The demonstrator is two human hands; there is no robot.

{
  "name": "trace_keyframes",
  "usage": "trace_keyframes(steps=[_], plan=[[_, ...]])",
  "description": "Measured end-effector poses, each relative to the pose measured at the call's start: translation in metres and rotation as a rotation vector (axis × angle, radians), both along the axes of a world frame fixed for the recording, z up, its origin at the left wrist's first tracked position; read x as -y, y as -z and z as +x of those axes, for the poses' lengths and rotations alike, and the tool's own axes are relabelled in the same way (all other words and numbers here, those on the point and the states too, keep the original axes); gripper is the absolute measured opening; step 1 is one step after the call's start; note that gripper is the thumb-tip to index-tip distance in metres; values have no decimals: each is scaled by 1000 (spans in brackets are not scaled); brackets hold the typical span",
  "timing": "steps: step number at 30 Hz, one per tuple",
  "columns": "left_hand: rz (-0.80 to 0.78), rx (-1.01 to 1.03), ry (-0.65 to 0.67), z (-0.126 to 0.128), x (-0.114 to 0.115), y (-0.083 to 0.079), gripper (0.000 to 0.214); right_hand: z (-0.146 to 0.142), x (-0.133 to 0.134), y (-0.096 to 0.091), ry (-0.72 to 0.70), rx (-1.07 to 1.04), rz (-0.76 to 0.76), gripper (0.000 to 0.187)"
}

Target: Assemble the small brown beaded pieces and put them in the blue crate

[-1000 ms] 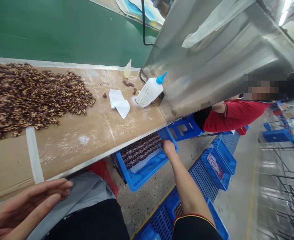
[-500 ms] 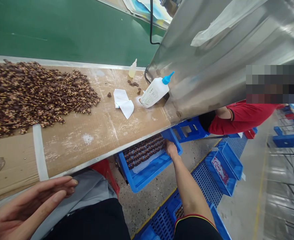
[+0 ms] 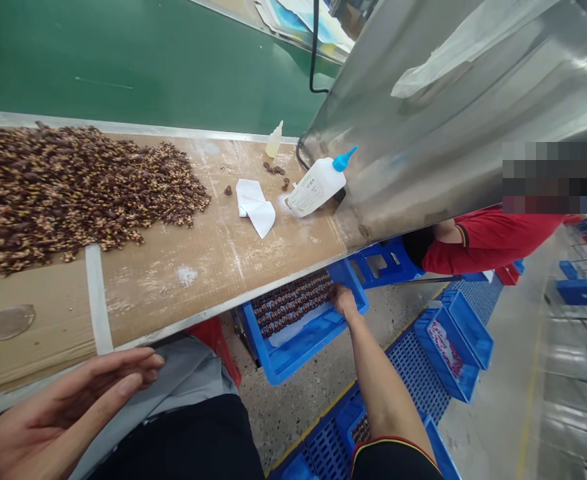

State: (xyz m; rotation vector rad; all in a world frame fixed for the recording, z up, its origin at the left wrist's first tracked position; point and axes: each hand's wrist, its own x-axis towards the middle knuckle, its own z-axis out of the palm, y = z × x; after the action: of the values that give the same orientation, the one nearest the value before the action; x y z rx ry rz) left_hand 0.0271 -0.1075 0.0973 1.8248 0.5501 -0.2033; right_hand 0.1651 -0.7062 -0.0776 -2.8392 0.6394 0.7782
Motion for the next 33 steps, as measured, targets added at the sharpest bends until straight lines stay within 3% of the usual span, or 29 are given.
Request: trace_keyframes(steps=[5, 8, 11, 14, 17, 20, 22, 24, 28, 31, 33], plan=[[-187, -42, 63, -4, -4, -2, 47, 0, -29, -32, 26, 112, 56, 37], [-242, -4, 15, -7, -3, -6, 38, -5, -44, -69, 49, 217, 115, 43], [-264, 29, -11, -9, -3, -7, 31, -9, -72, -118, 62, 345, 223, 54], [-278, 35, -14, -12, -4, -4, 30, -5, -142, -170, -4, 568, 436, 53], [-278, 39, -14, -17, -8, -3, 33, 22, -250, -200, -280, 655, 659, 36], [-252, 55, -34, -25, -17, -7, 36, 68, -346, -198, -517, 663, 686, 27], [-210, 66, -79, -33, -28, -11, 38, 99, -386, -188, -566, 650, 643, 23], [-159, 72, -160, -44, -42, -12, 40, 121, -410, -182, -582, 632, 581, 18], [-117, 83, -364, -76, -74, -8, 41, 136, -424, -188, -619, 569, 517, 10], [-83, 138, -501, -106, -105, -8, 39, 137, -409, -190, -653, 521, 518, 17], [-27, 199, -595, -126, -131, -17, 38, 144, -395, -182, -664, 540, 470, 24]])
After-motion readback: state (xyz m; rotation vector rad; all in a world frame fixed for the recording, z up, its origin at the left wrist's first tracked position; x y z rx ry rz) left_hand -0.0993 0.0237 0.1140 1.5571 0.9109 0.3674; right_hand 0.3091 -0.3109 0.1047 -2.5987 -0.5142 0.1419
